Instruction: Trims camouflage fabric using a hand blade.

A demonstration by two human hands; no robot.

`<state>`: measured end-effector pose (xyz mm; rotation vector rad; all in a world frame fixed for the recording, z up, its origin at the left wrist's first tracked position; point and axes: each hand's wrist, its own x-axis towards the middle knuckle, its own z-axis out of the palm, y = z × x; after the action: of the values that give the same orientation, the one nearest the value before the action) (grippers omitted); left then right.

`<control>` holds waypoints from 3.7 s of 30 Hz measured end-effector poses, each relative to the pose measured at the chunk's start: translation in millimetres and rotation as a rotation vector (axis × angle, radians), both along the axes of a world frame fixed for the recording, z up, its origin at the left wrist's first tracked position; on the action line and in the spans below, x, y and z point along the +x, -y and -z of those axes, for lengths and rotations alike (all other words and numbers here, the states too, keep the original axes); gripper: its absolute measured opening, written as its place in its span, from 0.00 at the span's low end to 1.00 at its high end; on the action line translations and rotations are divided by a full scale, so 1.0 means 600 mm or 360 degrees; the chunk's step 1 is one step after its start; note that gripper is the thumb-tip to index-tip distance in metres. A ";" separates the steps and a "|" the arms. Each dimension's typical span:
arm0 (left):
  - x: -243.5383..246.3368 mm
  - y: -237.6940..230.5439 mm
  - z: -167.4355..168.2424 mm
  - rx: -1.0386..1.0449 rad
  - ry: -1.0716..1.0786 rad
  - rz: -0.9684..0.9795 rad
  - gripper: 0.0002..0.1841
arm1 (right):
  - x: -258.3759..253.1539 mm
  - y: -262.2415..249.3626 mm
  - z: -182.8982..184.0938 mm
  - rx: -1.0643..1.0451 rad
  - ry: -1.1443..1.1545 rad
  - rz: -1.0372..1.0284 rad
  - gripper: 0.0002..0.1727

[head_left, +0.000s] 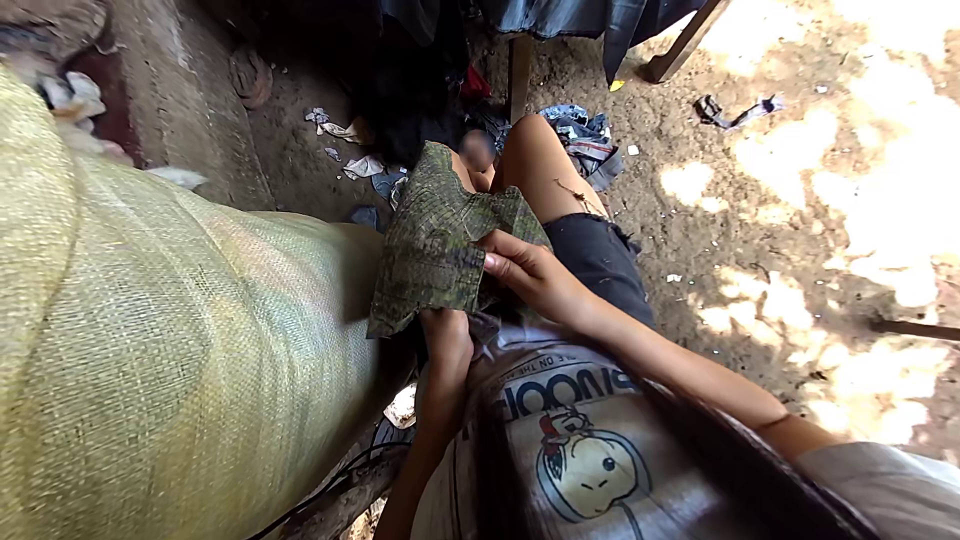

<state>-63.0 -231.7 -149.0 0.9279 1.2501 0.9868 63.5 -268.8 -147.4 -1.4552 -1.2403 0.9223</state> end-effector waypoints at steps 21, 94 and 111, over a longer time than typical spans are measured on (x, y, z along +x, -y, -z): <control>-0.003 -0.015 -0.032 -0.0132 0.0221 0.0020 0.13 | -0.003 0.020 0.001 0.0183 0.0956 0.0147 0.27; -0.010 -0.009 -0.026 -0.0302 0.0220 0.0170 0.11 | -0.002 0.027 0.016 0.0240 0.0854 0.0145 0.25; -0.020 -0.027 -0.014 -0.0245 0.0009 0.0315 0.18 | 0.029 0.014 0.007 -0.0328 -0.0980 -0.0166 0.15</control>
<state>-75.3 -215.3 -140.8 0.9082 1.1869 0.7268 80.9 -277.3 -151.8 -1.1313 -0.7803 1.4681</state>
